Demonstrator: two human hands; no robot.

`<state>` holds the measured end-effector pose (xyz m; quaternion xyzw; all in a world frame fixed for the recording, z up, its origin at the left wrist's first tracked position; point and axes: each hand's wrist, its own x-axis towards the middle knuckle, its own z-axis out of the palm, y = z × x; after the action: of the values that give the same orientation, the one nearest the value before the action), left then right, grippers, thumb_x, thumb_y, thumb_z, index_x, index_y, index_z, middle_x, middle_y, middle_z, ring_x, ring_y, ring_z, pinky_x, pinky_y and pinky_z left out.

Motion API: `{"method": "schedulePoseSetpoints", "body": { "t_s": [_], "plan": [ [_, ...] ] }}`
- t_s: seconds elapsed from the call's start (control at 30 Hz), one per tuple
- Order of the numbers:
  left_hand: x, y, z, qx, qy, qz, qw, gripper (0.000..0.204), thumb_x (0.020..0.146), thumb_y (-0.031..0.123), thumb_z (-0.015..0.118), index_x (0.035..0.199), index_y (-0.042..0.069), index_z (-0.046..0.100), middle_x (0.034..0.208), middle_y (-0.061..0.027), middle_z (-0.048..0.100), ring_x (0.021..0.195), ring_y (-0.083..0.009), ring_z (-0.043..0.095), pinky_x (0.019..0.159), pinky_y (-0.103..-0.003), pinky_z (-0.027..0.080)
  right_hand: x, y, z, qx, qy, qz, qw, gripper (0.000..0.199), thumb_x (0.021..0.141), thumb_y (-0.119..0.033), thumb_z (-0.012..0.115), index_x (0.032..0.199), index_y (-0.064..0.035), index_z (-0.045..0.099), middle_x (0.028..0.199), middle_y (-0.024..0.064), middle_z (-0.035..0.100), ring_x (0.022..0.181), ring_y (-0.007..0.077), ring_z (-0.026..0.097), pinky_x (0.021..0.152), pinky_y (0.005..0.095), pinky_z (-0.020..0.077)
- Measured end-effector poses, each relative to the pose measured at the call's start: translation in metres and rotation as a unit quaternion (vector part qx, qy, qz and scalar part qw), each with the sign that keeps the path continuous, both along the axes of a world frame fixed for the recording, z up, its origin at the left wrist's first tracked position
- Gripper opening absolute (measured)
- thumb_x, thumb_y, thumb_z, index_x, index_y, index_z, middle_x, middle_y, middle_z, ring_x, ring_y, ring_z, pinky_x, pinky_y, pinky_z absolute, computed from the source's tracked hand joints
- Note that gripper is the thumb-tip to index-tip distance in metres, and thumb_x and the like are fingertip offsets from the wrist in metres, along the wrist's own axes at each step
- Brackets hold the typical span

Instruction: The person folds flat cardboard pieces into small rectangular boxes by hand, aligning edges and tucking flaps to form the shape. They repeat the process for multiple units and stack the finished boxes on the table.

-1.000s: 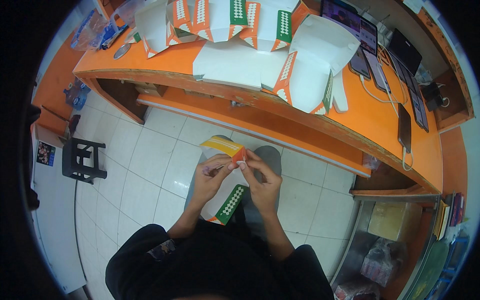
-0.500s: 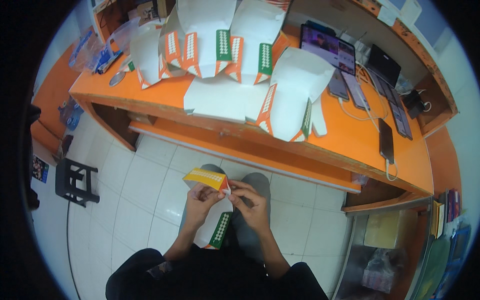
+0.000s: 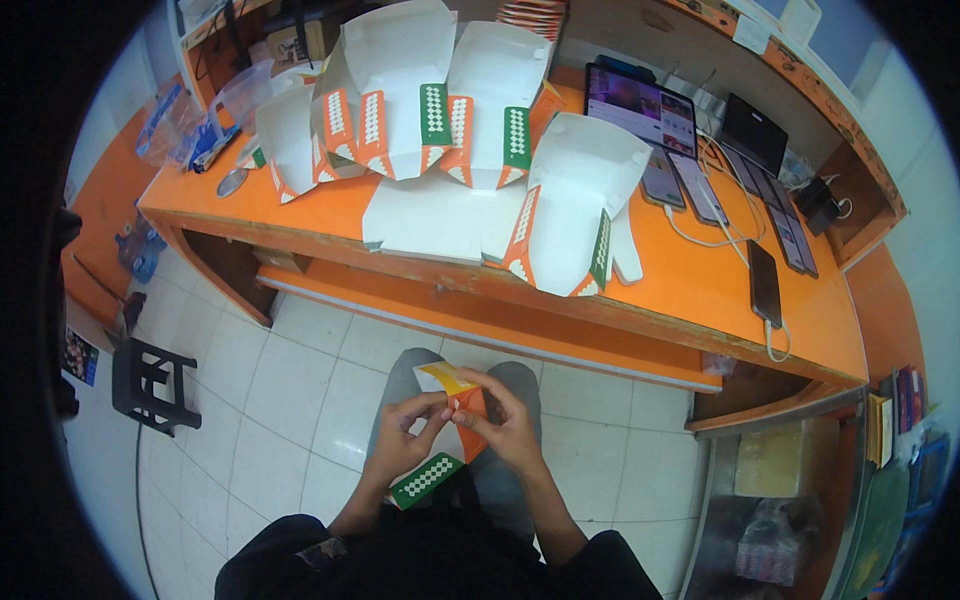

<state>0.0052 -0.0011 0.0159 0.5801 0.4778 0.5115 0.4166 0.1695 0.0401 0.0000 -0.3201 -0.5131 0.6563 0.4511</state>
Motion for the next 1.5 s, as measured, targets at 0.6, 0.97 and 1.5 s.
{"method": "schedulePoseSetpoints", "body": {
  "t_s": [0.6, 0.97, 1.5],
  "plan": [
    [0.003, 0.0, 0.002, 0.039, 0.085, -0.035, 0.995, 0.029, 0.075, 0.009, 0.078, 0.099, 0.002, 0.062, 0.097, -0.0103, 0.062, 0.089, -0.0194, 0.063, 0.078, -0.03, 0.051, 0.006, 0.002, -0.01, -0.001, 0.035, 0.021, 0.999, 0.038, 0.079, 0.003, 0.071, 0.114, -0.0034, 0.058, 0.133, 0.0137, 0.049, 0.121, 0.0203, 0.048, 0.102, 0.0339, 0.0388],
    [0.016, 0.006, -0.018, -0.019, -0.271, 0.061, 0.96, 0.028, 0.087, 0.0, 0.064, 0.112, -0.001, 0.052, 0.105, -0.0104, 0.063, 0.103, -0.0174, 0.06, 0.086, -0.031, 0.053, -0.013, -0.009, -0.003, 0.056, -0.049, -0.047, 0.996, 0.064, 0.082, -0.008, 0.073, 0.137, -0.0021, 0.042, 0.132, 0.0084, 0.05, 0.121, 0.0196, 0.049, 0.102, 0.0311, 0.0371],
    [-0.032, -0.008, 0.006, 0.024, 0.064, 0.117, 0.991, 0.049, 0.088, 0.021, 0.066, 0.128, 0.002, 0.046, 0.103, -0.0148, 0.063, 0.103, -0.0217, 0.058, 0.082, -0.034, 0.049, 0.0, 0.001, -0.036, -0.165, 0.121, -0.243, 0.948, 0.051, 0.084, 0.005, 0.06, 0.131, 0.0009, 0.041, 0.125, 0.013, 0.053, 0.116, 0.0238, 0.053, 0.1, 0.0368, 0.042]
  ]
}}
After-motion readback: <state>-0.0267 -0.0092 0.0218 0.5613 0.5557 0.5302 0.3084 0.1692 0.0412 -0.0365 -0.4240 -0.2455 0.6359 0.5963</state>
